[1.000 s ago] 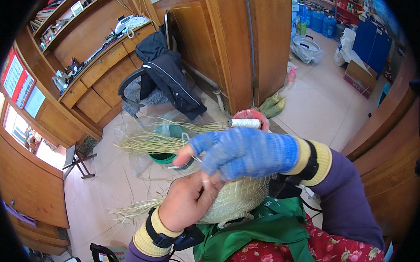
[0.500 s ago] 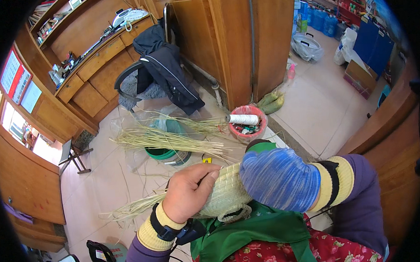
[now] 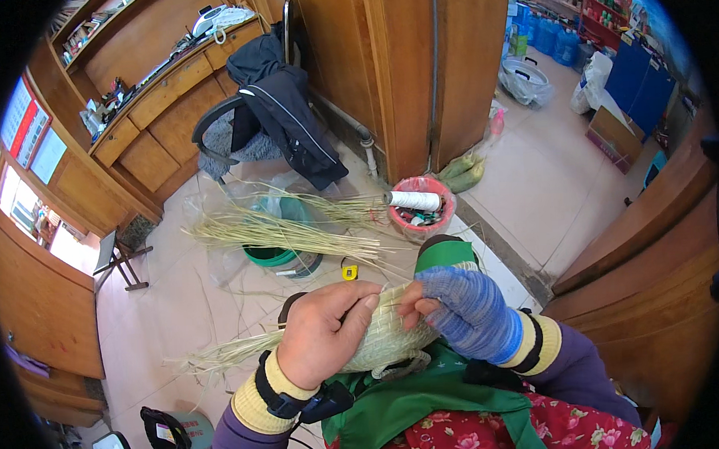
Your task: The person weaves a straw hat by hand, threading dried straw through the existing weave and securing it with a needle and thread. They repeatedly pull the straw tight, adjust the hat's shape, and continue the weaving process.
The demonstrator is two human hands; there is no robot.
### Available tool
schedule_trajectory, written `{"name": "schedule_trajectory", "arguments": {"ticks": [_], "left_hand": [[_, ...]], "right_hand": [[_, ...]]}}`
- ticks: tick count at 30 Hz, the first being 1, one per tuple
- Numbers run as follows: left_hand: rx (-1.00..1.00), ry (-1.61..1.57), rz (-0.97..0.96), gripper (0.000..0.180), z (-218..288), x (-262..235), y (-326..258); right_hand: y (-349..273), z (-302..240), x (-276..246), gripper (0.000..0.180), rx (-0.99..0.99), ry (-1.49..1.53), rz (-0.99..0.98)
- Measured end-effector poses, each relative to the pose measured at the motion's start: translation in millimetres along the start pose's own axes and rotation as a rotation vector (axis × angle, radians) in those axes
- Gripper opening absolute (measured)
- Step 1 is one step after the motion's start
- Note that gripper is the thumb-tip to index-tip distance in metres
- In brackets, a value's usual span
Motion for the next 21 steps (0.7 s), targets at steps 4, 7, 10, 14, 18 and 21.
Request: {"name": "schedule_trajectory", "arguments": {"ticks": [4, 7, 10, 14, 18, 21], "left_hand": [[-0.085, -0.021, -0.004, 0.019, -8, 0, -3], [0.009, -0.015, 0.053, 0.015, -2, -2, -3], [0.041, 0.002, 0.068, 0.015, 0, -3, -1], [0.069, 0.015, 0.077, 0.015, 2, -3, -2], [0.082, 0.061, 0.061, 0.016, 5, -1, -2], [0.102, 0.106, 0.05, 0.016, 8, 2, 0]], "right_hand": [[7, 3, 5, 0.029, -0.022, -0.025, -0.028], [9, 0, 5, 0.027, -0.024, -0.016, -0.02], [8, -1, 4, 0.02, -0.022, -0.018, 0.031], [7, -12, 4, 0.021, -0.165, -0.273, 0.071], [9, -29, 14, 0.031, -0.316, -0.633, 0.126], [19, -23, 23, 0.028, -0.208, -0.827, 0.062]]}}
Point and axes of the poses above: each hand's wrist, its own y-axis towards the middle knuckle, its own x-axis out of the palm, z = x × y, the point moved 8 cm from there along y, towards the middle knuckle, and after that the axes turned 7 degrees about -z, right-handed, at the moved point
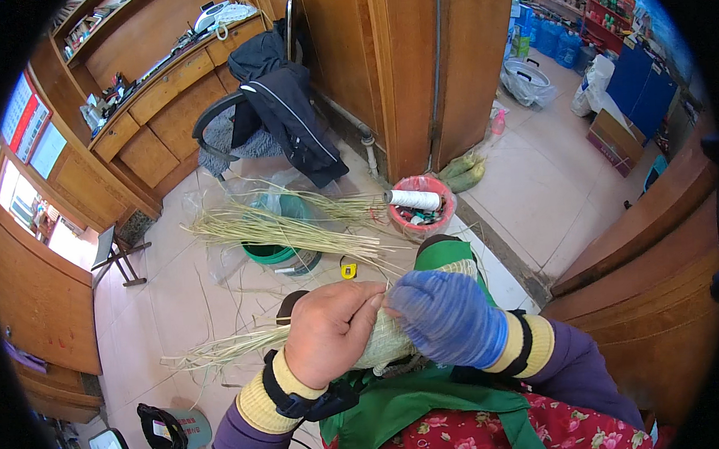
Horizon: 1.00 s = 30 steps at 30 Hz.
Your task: The person weaves a straw hat by hand, threading dried straw through the existing weave and securing it with a needle and thread. They repeatedly pull the straw tight, adjust the hat's shape, and continue the weaving process.
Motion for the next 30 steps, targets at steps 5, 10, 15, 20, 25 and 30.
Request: {"name": "schedule_trajectory", "arguments": {"ticks": [5, 10, 15, 20, 25, 30], "left_hand": [[0.047, 0.021, 0.097, 0.014, 4, -3, -2], [0.053, 0.038, 0.039, 0.021, 13, 6, -5], [0.201, 0.263, -0.045, 0.025, 54, 3, -11], [0.529, 0.464, -0.295, 0.038, 104, 30, -36], [0.66, 0.505, -0.313, 0.044, 119, 44, -37], [0.456, 0.341, -0.31, 0.035, 107, 32, -35]], "right_hand": [[-2, 2, -15, 0.024, -0.109, 0.106, 0.175], [-3, -8, -14, 0.023, -0.076, 0.023, 0.1], [-6, -2, -57, 0.024, -0.19, 0.197, 0.162], [-29, 18, -19, 0.025, -0.333, 0.544, -0.398], [-39, 17, 2, 0.026, -0.336, 0.491, -0.276], [-5, 122, 4, 0.018, 0.688, 1.512, 0.077]]}}
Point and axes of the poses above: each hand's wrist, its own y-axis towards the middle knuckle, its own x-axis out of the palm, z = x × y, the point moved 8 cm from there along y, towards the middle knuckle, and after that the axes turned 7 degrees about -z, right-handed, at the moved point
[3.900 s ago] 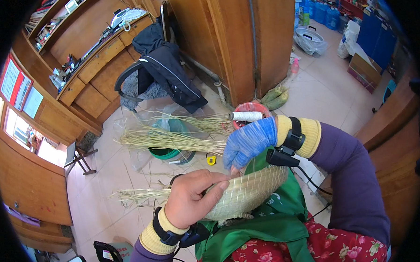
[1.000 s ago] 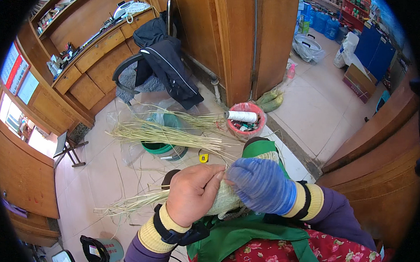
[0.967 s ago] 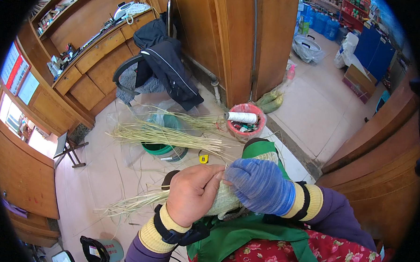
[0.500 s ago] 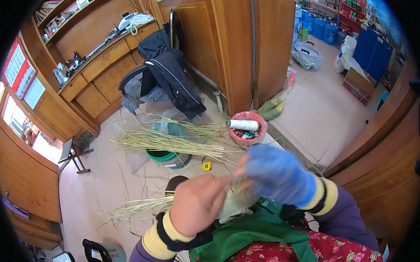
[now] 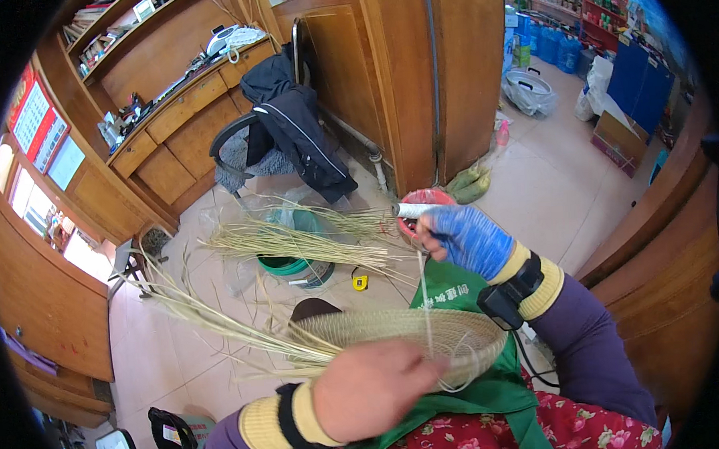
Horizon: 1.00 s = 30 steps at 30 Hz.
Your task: The person weaves a straw hat by hand, threading dried straw through the existing weave and securing it with a needle and thread. They repeatedly pull the straw tight, adjust the hat's shape, and continue the weaving process.
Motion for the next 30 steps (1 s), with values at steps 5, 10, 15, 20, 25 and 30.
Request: {"name": "schedule_trajectory", "arguments": {"ticks": [5, 10, 15, 20, 25, 30], "left_hand": [[-0.265, -0.31, 0.141, 0.015, -56, -6, -13], [-0.332, -0.419, 0.16, 0.015, -81, -8, -24], [-0.351, -0.378, 0.155, 0.017, -96, -8, -17], [-0.387, -0.492, 0.19, 0.017, -107, -10, -3], [-0.548, -0.621, 0.106, 0.016, -109, 0, -6], [-0.582, -0.638, 0.188, 0.015, -121, 1, -10]], "right_hand": [[13, -3, 13, 0.023, -0.062, 0.456, -0.461], [54, -43, -176, 0.013, -0.205, -0.114, 0.351], [44, -74, -263, 0.031, -0.011, -0.692, 0.912], [81, -23, -32, 0.032, -0.12, -0.84, -0.571], [28, 32, 50, 0.035, 0.568, -0.686, -1.214], [44, 2, 37, 0.03, 0.269, -0.863, -0.979]]}}
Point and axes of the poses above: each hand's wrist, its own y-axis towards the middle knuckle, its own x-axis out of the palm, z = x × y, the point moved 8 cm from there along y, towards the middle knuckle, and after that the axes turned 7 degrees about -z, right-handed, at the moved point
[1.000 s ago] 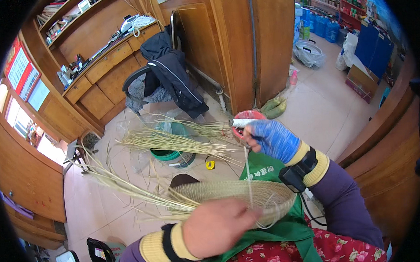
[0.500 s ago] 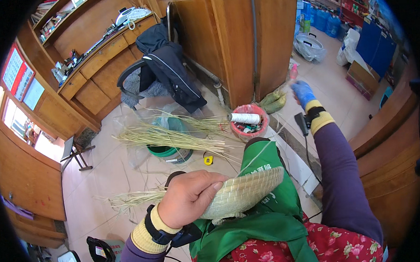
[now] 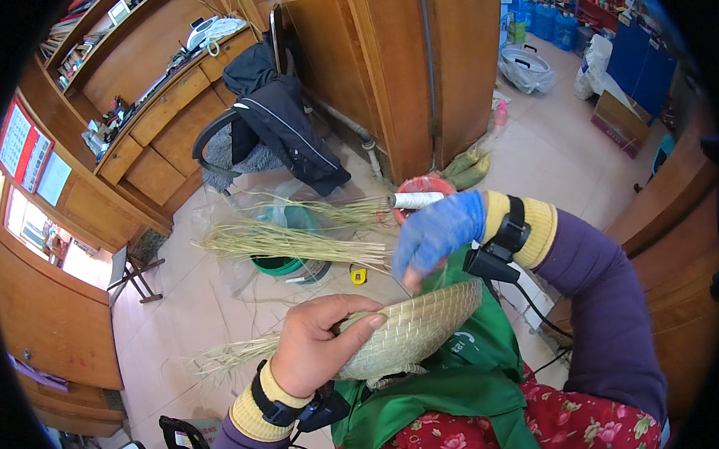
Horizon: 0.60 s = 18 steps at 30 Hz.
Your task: The person weaves a straw hat by hand, threading dried straw through the existing weave and securing it with a needle and thread. They repeatedly pull the straw tight, adjust the hat's shape, and continue the weaving process.
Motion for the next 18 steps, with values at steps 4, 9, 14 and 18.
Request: {"name": "schedule_trajectory", "arguments": {"ticks": [4, 9, 14, 18], "left_hand": [[0.056, 0.006, 0.031, 0.014, -3, 1, 1], [0.204, 0.131, 0.062, 0.015, 6, -4, 1], [0.391, 0.43, 0.108, 0.024, 20, -7, -9], [0.459, 0.587, 0.176, 0.031, 24, -10, -12]], "right_hand": [[-17, -23, -18, 0.026, -0.22, 0.282, 0.327], [8, -16, 9, 0.031, -0.022, 0.294, 0.141], [17, 21, 16, 0.023, 0.155, 0.43, -0.069], [-1, 10, -12, 0.025, -0.08, 0.228, 0.111]]}}
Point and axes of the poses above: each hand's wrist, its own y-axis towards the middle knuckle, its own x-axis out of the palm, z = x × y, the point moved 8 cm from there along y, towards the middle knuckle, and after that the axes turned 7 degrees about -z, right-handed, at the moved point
